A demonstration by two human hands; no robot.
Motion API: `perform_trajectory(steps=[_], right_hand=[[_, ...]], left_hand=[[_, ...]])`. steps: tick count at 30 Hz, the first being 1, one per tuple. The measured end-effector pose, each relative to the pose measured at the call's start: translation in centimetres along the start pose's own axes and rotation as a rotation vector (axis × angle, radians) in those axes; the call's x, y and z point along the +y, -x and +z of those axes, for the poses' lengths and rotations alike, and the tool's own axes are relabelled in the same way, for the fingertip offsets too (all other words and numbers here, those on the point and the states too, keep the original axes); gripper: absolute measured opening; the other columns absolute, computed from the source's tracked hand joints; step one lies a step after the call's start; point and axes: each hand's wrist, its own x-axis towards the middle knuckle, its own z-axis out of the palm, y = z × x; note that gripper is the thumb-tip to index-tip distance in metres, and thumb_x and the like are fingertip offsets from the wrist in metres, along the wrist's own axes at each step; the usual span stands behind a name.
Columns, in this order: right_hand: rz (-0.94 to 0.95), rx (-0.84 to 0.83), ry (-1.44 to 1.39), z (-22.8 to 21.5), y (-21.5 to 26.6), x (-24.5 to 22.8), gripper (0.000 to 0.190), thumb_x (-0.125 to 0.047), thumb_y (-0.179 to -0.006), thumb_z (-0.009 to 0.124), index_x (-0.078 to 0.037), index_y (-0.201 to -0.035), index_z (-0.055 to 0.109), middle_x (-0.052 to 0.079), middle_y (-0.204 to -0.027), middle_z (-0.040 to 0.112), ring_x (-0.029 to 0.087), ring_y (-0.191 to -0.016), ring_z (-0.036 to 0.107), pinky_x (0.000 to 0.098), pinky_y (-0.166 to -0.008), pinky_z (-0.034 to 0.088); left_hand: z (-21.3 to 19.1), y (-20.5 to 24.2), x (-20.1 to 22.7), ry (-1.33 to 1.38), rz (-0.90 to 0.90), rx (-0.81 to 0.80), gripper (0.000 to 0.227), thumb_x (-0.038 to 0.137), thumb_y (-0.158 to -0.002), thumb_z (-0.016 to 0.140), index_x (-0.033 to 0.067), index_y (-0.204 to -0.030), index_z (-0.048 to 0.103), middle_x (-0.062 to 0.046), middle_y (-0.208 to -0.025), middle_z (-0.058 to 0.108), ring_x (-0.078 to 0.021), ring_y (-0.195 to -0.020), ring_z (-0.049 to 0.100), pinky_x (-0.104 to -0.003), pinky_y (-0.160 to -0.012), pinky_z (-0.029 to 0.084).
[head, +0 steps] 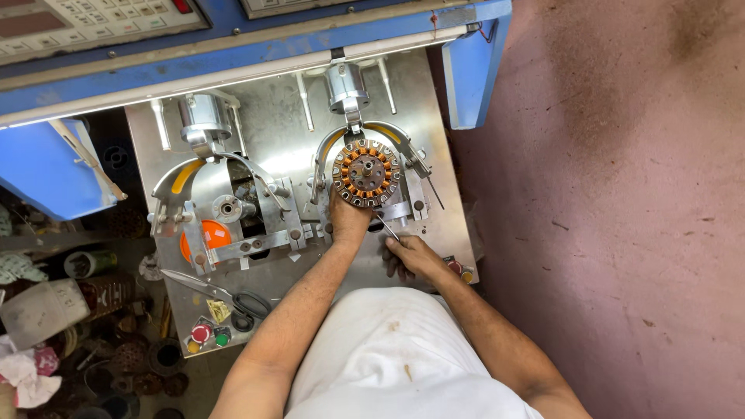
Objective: The person assembles components of a motor winding machine. They place a metal bracket into the machine, secure it with a screwdriver, and then install a stator core into the machine's fixture.
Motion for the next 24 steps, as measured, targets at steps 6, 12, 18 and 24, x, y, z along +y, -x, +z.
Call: perform_trajectory(steps=[6,12,18,24], right_hand=[[0.099,-0.018,0.419,-3.3,-0.3,2.1,0.045,-0.041,-0.105,0.052,-0.001,-0.095,0.072,0.01,-0.077,0.073,0.018,-0.061,0.067,0.0333,-0.055,0.055],[0.17,-0.01,0.935,-4.5,-2.1,0.5,0.049,-0.051,-0.1,0.057,-0.005,-0.106,0.072,0.017,-0.091,0.076,0.028,-0.084,0.074,0.0445,-0.082,0.057],[0.234,-0.069,1.056,-6.2,-3.2,0.3,0.053,-0.053,-0.098,0.059,-0.003,-0.112,0.072,0.018,-0.104,0.075,0.03,-0.095,0.073,0.0446,-0.089,0.057],[0.173,-0.108,1.108,-7.4,-2.2,-1.0,0.059,-0.056,-0.093,0.067,-0.002,-0.117,0.067,0.021,-0.106,0.073,0.031,-0.098,0.071,0.0443,-0.089,0.057]], left_hand=[[1.2,-0.5,-1.8,-0.042,0.101,0.043,0.02,0.012,-0.083,0.075,0.004,-0.101,0.071,-0.016,-0.098,0.074,-0.0397,-0.096,0.069,-0.049,-0.082,0.054],[0.8,-0.3,-1.3,0.023,-0.025,-0.068,0.016,0.013,-0.089,0.068,0.005,-0.102,0.071,-0.013,-0.096,0.075,-0.0336,-0.093,0.072,-0.045,-0.079,0.056],[0.8,-0.5,-1.3,-0.066,0.018,-0.056,0.018,0.011,-0.086,0.072,0.0036,-0.102,0.071,-0.015,-0.097,0.075,-0.037,-0.094,0.07,-0.046,-0.078,0.056],[1.3,-0.3,-1.6,-0.036,-0.029,-0.058,0.022,0.008,-0.084,0.075,0.0044,-0.106,0.071,-0.014,-0.101,0.075,-0.0329,-0.097,0.072,-0.043,-0.082,0.059]])
